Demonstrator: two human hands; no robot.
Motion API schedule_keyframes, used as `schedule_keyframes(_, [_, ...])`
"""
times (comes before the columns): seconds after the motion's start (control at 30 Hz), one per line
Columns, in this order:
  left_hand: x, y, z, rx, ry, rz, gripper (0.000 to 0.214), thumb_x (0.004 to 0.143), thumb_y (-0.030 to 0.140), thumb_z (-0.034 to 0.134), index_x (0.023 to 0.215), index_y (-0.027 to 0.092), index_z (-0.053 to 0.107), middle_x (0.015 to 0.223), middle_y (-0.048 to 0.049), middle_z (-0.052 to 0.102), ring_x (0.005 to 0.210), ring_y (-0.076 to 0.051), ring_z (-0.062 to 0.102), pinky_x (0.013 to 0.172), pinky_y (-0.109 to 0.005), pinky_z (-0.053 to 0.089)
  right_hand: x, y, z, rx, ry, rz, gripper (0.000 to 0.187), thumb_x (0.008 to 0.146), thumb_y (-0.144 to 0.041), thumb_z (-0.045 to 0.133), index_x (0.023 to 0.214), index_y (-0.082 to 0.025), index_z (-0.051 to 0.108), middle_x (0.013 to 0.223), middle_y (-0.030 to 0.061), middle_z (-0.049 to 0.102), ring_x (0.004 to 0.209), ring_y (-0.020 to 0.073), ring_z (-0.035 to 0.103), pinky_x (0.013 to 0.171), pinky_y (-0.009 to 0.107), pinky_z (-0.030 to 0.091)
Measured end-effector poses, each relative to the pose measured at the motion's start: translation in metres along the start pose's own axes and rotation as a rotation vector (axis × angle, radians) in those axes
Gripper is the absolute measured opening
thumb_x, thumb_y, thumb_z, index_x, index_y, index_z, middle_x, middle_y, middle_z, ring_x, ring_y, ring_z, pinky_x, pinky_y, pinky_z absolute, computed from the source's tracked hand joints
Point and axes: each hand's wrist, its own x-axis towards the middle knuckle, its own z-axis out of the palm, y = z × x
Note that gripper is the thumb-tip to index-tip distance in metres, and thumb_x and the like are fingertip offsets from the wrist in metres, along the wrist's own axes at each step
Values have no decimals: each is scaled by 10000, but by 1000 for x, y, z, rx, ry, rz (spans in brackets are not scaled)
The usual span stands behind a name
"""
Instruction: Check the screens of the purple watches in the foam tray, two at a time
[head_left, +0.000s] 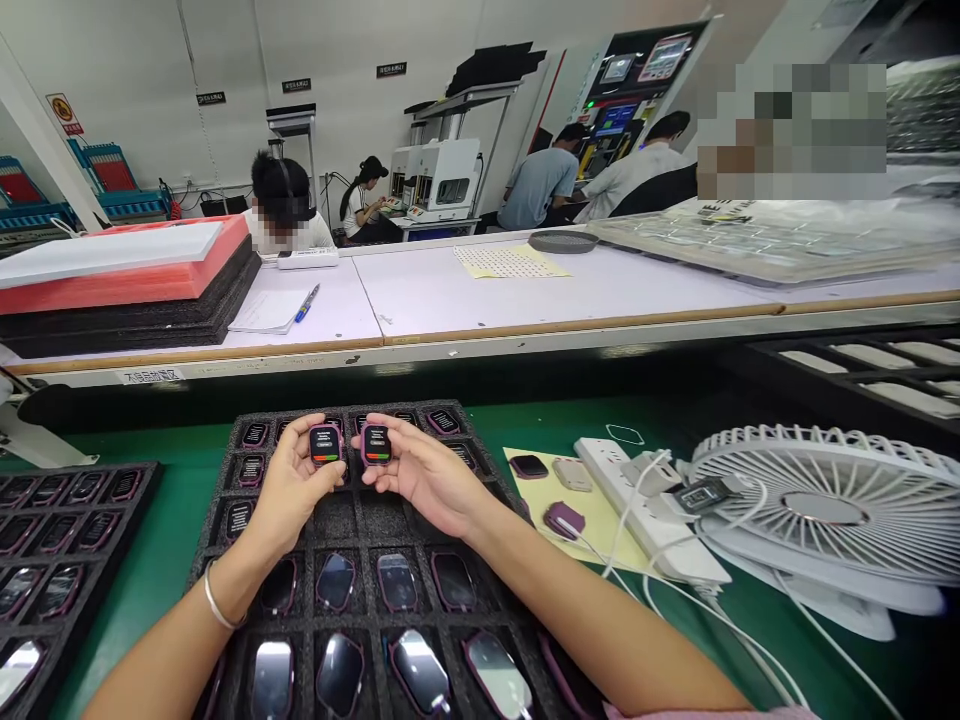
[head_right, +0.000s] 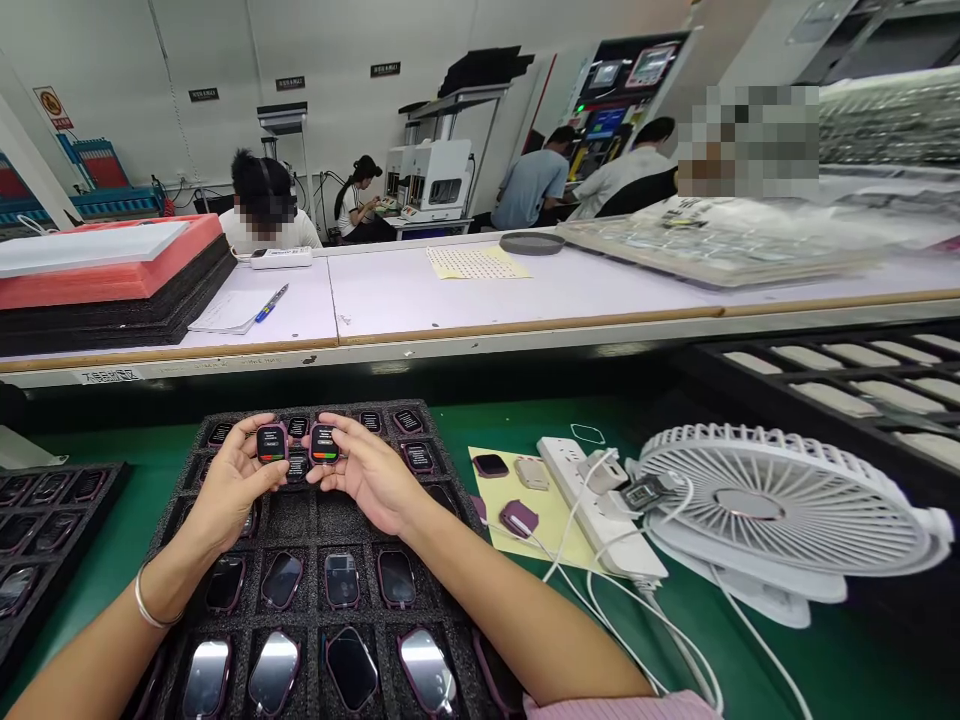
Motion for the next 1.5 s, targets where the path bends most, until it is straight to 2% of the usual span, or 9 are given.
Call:
schedule_keyframes(0.2, [-3,1,1,-83,-52,-40,562,758,259,762,1253,195,502,1000,-25,681,717,-128,702,731,-288,579,-1,1,1,-17,-5,-25,363,852,-339,711,1171,-214,590,1018,78,750,626,147,687,584,273,486])
schedule_keyframes(0.43, [-1,-1,-1,-128,-43,-60,606,743,316,789,1275,187,528,1022,-50,709,723,-149,722,726,-306,598,-5,-1,4,-32,-49,-93,329,847,-377,719,1104,-202,612,982,70,747,646,152,687,620,286,491])
schedule_keyframes(0.63, [-1,-1,-1,-175,-38,-51,552,762,361,766,1247,185,569,988,-49,721,712,-165,730,705,-309,596,-9,-1,6,-64,-89,-156,307,869,-388,697,1109,-218,611,1007,63,741,673,148,684,668,302,502])
schedule_keyframes(0.8, [-5,-1,-2,-180,-64,-10,481,768,298,743,1211,179,597,942,-41,732,699,-162,727,697,-306,598,-13,1,7,-130,-139,-241,296,886,-359,674,1145,-232,606,1028,56,720,711,149,679,707,321,516])
schedule_keyframes(0.9, [-7,0,-2,-169,-78,9,451,768,251,720,1198,180,604,971,-45,741,703,-165,732,697,-309,603,-14,2,6,-199,-158,-287,321,865,-277,678,1172,-245,592,1044,52,700,726,148,667,718,332,525])
schedule_keyframes(1.1, [-7,1,-1,-121,-74,49,432,753,187,686,1176,179,602,1004,-43,740,687,-157,733,691,-308,610,-11,5,3,-316,-143,-373,388,842,-179,642,1214,-252,564,1037,47,675,726,142,644,721,338,536])
schedule_keyframes(1.5, [-7,-4,-2,-44,-113,147,391,776,148,666,1161,195,611,1075,-56,726,724,-132,721,707,-280,615,-11,6,1,-380,-145,-405,400,855,-180,632,1243,-247,557,1060,58,662,746,139,635,748,345,557])
